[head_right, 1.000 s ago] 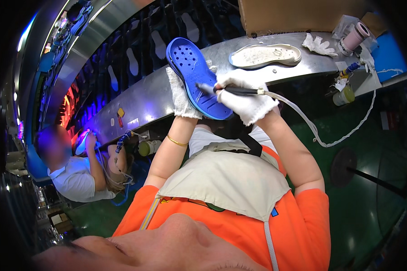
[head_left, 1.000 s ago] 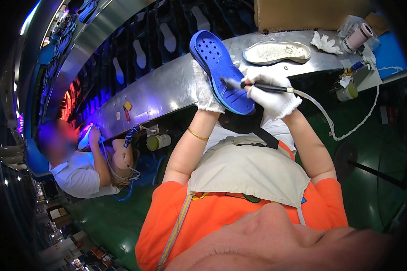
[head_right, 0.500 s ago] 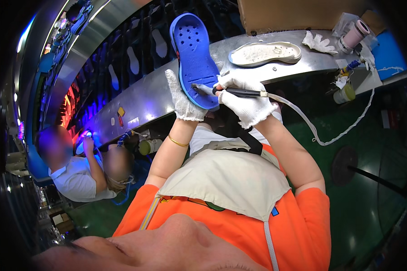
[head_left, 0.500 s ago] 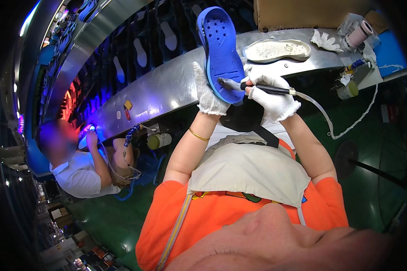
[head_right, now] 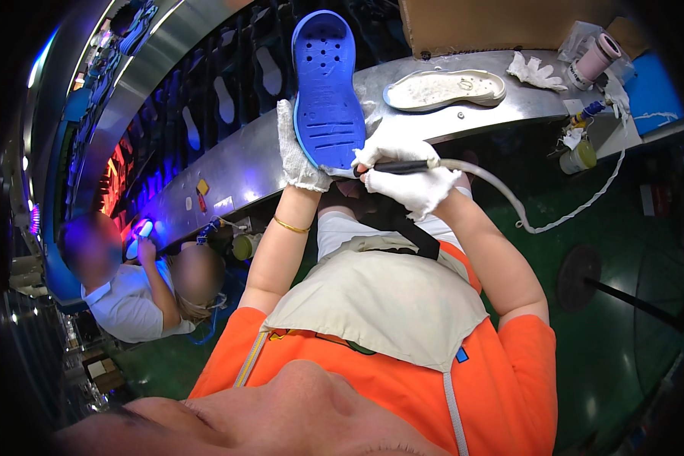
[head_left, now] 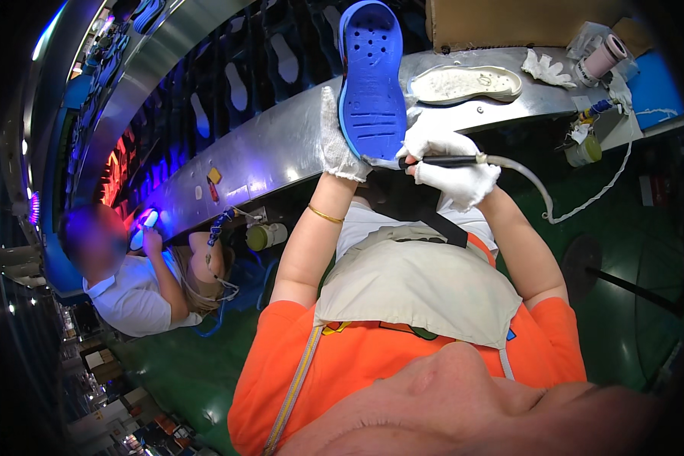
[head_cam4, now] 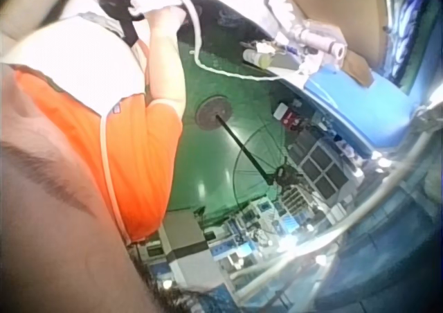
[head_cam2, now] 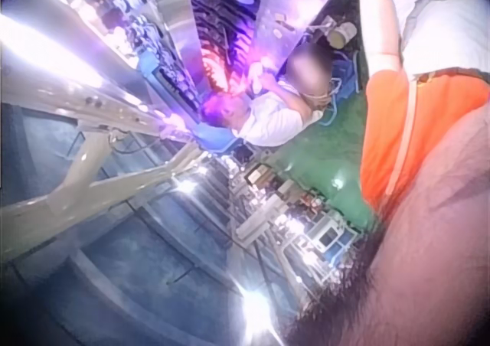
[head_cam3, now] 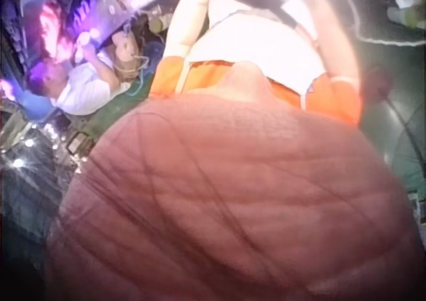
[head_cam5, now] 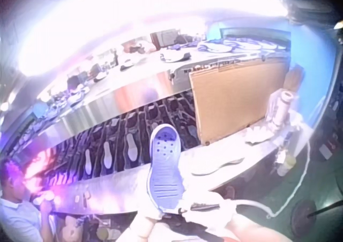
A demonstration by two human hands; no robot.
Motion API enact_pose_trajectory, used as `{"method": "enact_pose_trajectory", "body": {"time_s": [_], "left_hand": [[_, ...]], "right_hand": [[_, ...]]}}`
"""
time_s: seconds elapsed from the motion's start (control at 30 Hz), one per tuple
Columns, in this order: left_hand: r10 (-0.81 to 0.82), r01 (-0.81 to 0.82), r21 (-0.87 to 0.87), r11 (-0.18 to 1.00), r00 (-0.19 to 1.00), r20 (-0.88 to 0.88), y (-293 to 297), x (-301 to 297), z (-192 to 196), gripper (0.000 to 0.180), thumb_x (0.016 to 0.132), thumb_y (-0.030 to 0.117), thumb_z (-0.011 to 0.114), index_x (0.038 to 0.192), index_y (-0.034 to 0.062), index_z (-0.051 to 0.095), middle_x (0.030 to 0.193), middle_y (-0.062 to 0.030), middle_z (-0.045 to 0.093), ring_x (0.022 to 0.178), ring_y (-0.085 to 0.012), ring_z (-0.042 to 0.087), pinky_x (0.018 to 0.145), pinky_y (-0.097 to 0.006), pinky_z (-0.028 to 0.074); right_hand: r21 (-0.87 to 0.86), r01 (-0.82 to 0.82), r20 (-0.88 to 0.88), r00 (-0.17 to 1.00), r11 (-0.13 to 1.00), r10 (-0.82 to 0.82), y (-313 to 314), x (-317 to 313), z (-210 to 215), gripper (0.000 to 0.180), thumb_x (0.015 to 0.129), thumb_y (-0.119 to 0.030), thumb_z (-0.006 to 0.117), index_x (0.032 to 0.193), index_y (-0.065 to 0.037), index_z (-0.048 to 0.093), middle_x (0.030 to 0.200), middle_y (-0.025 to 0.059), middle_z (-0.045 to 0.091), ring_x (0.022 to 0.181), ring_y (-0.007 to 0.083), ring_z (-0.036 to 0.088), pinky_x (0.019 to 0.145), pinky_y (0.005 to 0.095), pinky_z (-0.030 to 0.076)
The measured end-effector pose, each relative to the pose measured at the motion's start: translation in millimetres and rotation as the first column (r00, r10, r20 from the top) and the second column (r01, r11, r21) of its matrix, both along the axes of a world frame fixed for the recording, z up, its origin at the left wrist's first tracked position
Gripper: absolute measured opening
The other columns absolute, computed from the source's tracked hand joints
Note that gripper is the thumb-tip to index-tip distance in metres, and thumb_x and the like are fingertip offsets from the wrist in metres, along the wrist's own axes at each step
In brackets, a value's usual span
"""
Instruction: The person repeatedly picks up blue slipper soles from a conveyor belt and scrubs them with a brush. The person handles multiple slipper soles one at a time, scrubbing the bottom surface and then placing them back on the belt.
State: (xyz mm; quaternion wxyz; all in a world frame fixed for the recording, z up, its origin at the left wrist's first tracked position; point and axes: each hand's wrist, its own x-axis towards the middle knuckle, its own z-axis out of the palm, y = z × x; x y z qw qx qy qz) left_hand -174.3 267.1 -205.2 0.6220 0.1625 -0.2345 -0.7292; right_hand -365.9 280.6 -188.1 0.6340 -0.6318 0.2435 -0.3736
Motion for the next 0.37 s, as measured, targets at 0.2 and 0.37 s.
{"method": "enact_pose_trajectory", "body": {"time_s": [0.2,0.37], "left_hand": [[-0.071,0.093,0.113,0.989,0.979,-0.189,-7.5,7.0,14.2,0.056,0.093,0.051,0.036,0.123,0.0062,0.05,0.12,-0.0161,0.055,0.107,-0.0319,0.055,0.094,-0.046,0.044],[-0.117,0.133,0.088,0.987,0.979,-0.169,-11.3,14.9,17.4,0.06,0.092,0.054,0.036,0.127,0.0067,0.049,0.124,-0.0171,0.053,0.11,-0.0335,0.054,0.096,-0.05,0.042]], "right_hand": [[0.072,-0.02,0.009,1.0,0.997,0.02,-3.9,-3.3,6.0,0.007,0.078,0.0,0.061,0.084,-0.004,0.061,0.084,0.0036,0.063,0.078,0.0087,0.059,0.072,0.0241,0.049],[0.102,-0.108,-0.065,0.991,0.989,0.114,-0.4,-9.3,-2.6,0.014,0.074,-0.001,0.068,0.085,-0.003,0.061,0.089,0.0097,0.064,0.079,0.0132,0.06,0.07,0.0284,0.052]]}}
